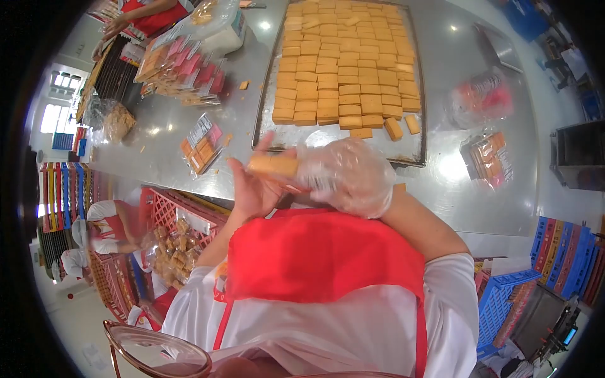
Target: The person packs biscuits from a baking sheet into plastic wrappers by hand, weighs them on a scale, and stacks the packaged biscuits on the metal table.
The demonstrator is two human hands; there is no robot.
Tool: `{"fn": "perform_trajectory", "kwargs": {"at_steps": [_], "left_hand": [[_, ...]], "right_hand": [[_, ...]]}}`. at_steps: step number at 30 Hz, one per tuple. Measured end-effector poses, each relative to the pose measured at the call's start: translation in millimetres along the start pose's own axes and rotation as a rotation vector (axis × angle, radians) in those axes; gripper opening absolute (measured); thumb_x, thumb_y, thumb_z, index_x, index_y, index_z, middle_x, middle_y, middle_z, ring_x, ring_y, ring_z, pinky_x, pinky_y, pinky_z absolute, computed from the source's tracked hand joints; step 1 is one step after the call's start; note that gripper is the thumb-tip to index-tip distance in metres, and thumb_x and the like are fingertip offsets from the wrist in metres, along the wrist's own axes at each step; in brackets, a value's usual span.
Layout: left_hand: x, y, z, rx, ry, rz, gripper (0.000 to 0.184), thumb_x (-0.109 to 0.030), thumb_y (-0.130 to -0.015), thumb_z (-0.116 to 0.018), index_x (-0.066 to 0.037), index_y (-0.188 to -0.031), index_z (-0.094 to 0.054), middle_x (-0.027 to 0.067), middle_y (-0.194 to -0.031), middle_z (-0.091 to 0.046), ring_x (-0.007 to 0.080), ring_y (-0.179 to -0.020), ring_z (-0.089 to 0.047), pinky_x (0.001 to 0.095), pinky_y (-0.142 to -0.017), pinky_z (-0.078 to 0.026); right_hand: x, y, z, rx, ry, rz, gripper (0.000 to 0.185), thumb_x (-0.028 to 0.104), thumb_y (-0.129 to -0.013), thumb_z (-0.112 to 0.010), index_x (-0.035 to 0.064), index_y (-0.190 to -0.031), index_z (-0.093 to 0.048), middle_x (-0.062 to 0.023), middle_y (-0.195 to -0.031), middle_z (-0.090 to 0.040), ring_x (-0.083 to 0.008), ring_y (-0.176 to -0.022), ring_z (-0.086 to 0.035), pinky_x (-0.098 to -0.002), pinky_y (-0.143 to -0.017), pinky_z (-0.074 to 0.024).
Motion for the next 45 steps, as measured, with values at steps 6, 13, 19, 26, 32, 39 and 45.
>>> {"fn": "perform_trajectory", "kwargs": {"at_steps": [6, 13, 19, 26, 32, 39, 45], "left_hand": [[18.7, 22.8, -11.6, -0.014, 0.119, 0.52, 0.081, -0.061, -0.08, -0.041, -0.008, -0.136, -0.017, 0.0203, -0.128, -0.04, 0.03, -0.117, -0.043, 0.0371, -0.098, -0.035], [-32.3, 1.2, -2.9, -0.125, -0.143, -0.162, 0.073, 0.004, -0.077, -0.058, -0.013, -0.135, -0.018, 0.0194, -0.121, -0.046, 0.0276, -0.11, -0.05, 0.0398, -0.09, -0.045], [-34.3, 0.2, -8.4, -0.346, -0.548, -0.306, 0.054, -0.009, -0.086, -0.052, -0.009, -0.131, -0.022, 0.0133, -0.11, -0.051, 0.0188, -0.101, -0.052, 0.0312, -0.087, -0.043], [-25.3, 4.7, -13.3, -0.175, -0.813, -0.393, 0.055, -0.011, -0.087, -0.052, -0.007, -0.132, -0.02, 0.0117, -0.11, -0.049, 0.0174, -0.1, -0.05, 0.0304, -0.091, -0.038], [-9.3, 8.8, -4.4, -0.154, -0.958, -0.165, 0.089, -0.007, -0.07, -0.069, -0.011, -0.137, -0.01, 0.0145, -0.124, -0.041, 0.0211, -0.107, -0.048, 0.0345, -0.09, -0.041], [-22.8, -4.1, 8.4, -0.09, -0.777, -0.389, 0.076, -0.027, -0.082, -0.059, -0.012, -0.138, -0.009, 0.0172, -0.127, -0.039, 0.0231, -0.108, -0.048, 0.0334, -0.085, -0.042], [-46.7, 16.8, 58.4, -0.459, -1.3, -0.552, 0.051, -0.022, -0.087, -0.051, -0.006, -0.131, -0.03, 0.0149, -0.128, -0.039, 0.0236, -0.115, -0.042, 0.0367, -0.095, -0.032]], "right_hand": [[22.2, 7.3, -0.1, -0.09, 0.217, 0.427, 0.029, 0.034, -0.062, -0.068, 0.0284, -0.09, -0.061, 0.0097, -0.112, -0.056, -0.0187, -0.096, -0.055, -0.0389, -0.086, -0.0372], [-5.4, 0.3, 1.0, -0.135, -0.278, -0.169, 0.045, 0.055, -0.082, -0.045, 0.017, -0.098, -0.063, -0.0116, -0.126, -0.047, -0.0253, -0.097, -0.057, -0.0348, -0.086, -0.0424], [-1.8, 14.3, -29.3, 0.47, -0.452, -0.513, 0.039, 0.04, -0.083, -0.055, 0.0127, -0.11, -0.058, -0.0086, -0.114, -0.054, -0.0238, -0.086, -0.06, -0.0295, -0.079, -0.0466], [-13.7, 12.2, -21.3, 0.043, -0.47, -0.463, 0.039, 0.029, -0.083, -0.055, 0.0008, -0.11, -0.054, -0.0148, -0.107, -0.057, -0.0286, -0.093, -0.056, -0.0309, -0.083, -0.044], [-20.8, 22.7, -29.8, 0.061, -0.29, -0.386, 0.031, 0.02, -0.084, -0.053, 0.0008, -0.109, -0.054, -0.0156, -0.101, -0.058, -0.0302, -0.086, -0.057, -0.0329, -0.079, -0.0456], [-40.1, 38.1, 103.3, -0.486, -0.508, -0.606, 0.029, 0.023, -0.091, -0.042, 0.0026, -0.109, -0.053, -0.0085, -0.095, -0.058, -0.0181, -0.085, -0.057, -0.0303, -0.074, -0.0469], [-135.7, 111.6, 282.4, -1.3, -0.75, -0.493, 0.034, 0.026, -0.092, -0.042, -0.0013, -0.112, -0.047, -0.0116, -0.104, -0.058, -0.0237, -0.091, -0.059, -0.037, -0.077, -0.0521]]}}
Point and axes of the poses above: each hand's wrist, its own y-axis away from the middle knuckle, its own z-axis out of the back of the hand, x = y × z, the point moved 4 cm from there along -y, towards the middle knuckle
